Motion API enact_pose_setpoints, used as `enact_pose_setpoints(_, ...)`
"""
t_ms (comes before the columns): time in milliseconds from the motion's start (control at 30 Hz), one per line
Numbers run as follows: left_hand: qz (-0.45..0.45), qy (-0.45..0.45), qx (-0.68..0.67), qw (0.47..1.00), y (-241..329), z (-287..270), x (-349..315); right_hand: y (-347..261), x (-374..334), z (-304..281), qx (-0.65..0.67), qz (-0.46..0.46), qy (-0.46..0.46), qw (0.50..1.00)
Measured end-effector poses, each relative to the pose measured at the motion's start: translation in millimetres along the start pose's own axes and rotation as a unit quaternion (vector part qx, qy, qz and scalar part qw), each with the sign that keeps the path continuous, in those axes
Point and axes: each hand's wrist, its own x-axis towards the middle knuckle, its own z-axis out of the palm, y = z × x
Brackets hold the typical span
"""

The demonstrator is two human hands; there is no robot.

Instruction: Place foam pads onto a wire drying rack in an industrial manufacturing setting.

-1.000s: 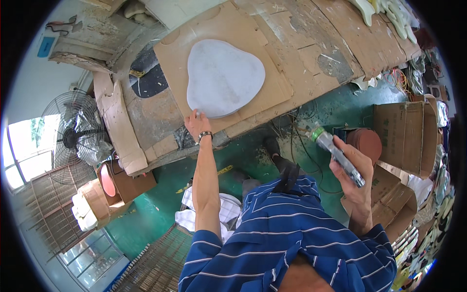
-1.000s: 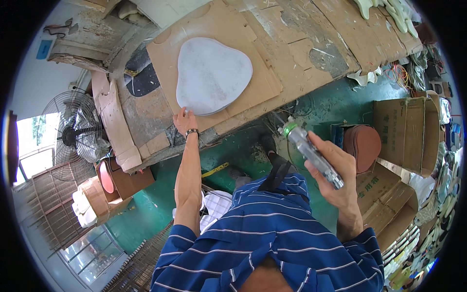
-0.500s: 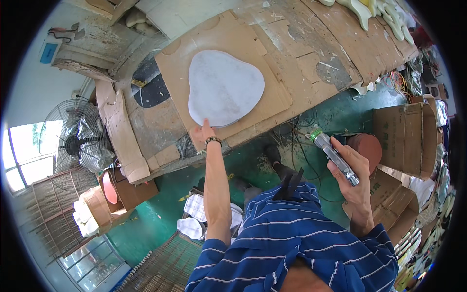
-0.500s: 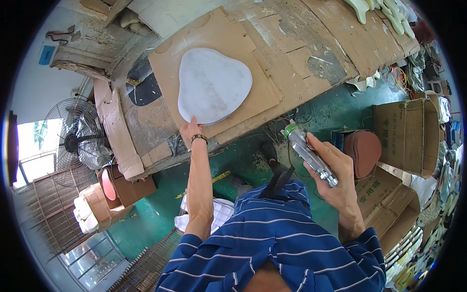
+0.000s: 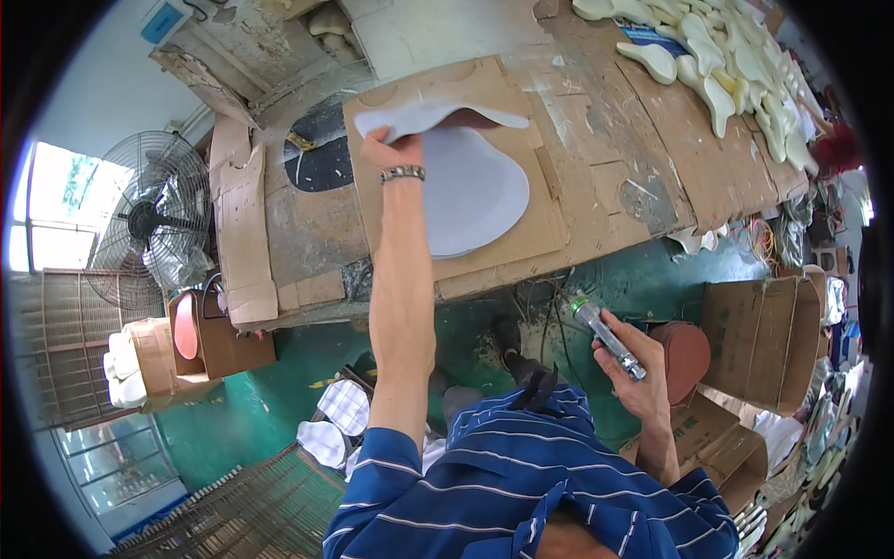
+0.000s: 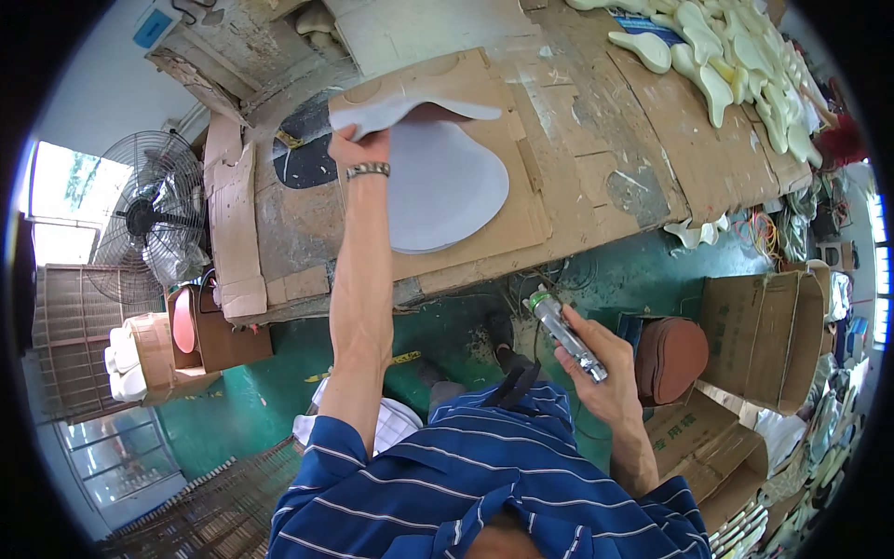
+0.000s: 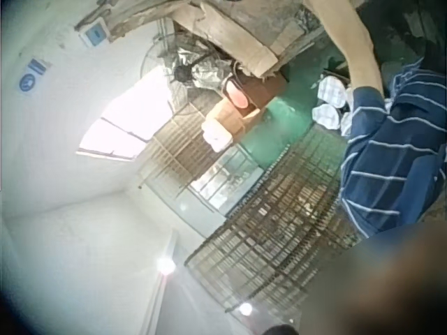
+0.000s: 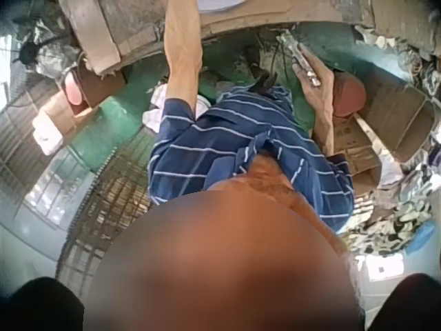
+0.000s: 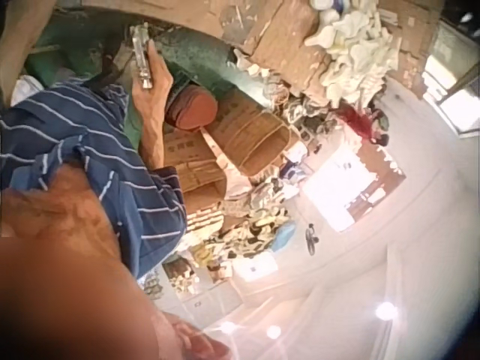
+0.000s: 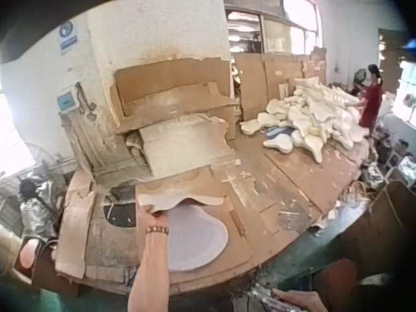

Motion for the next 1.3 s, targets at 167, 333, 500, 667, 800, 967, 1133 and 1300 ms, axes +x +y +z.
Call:
enact_pose_setpoints(167, 0.067, -0.138, -0.075, 0.985, 70, 57, -32, 1, -4, 9, -0.014, -0.013, -0.041, 0.999)
enact_pose_setpoints(333, 0.187, -0.137, -0.019, 0.973, 151, 23, -108, 1, 11, 40, -0.026, -0.028, -0.121, 0.992)
enact_pose_setpoints(500, 0.261, 0.044, -0.094, 0.96, 211, -79, -231, -11, 20, 82, -0.021, 0.079, -0.251, 0.965)
enact_pose_setpoints(667, 0.378, 0.154, -0.178, 0.895, 222, -183, -382, -15, -3, 110, -0.177, 0.016, -0.409, 0.895)
enact_pose_setpoints(800, 0.429, 0.25, -0.254, 0.83, 230, -290, -471, -19, -24, 159, -0.259, -0.026, -0.483, 0.836)
enact_pose_setpoints(967, 0.491, 0.301, -0.325, 0.75, 280, -419, -509, -35, -39, 258, -0.332, 0.01, -0.525, 0.784)
enact_pose_setpoints(1133, 0.534, 0.352, -0.334, 0.693, 357, -537, -538, -38, -84, 354, -0.397, -0.001, -0.555, 0.731)
enact_pose_setpoints(1300, 0.591, 0.358, -0.357, 0.628, 402, -691, -555, 5, -121, 447, -0.442, 0.031, -0.568, 0.693)
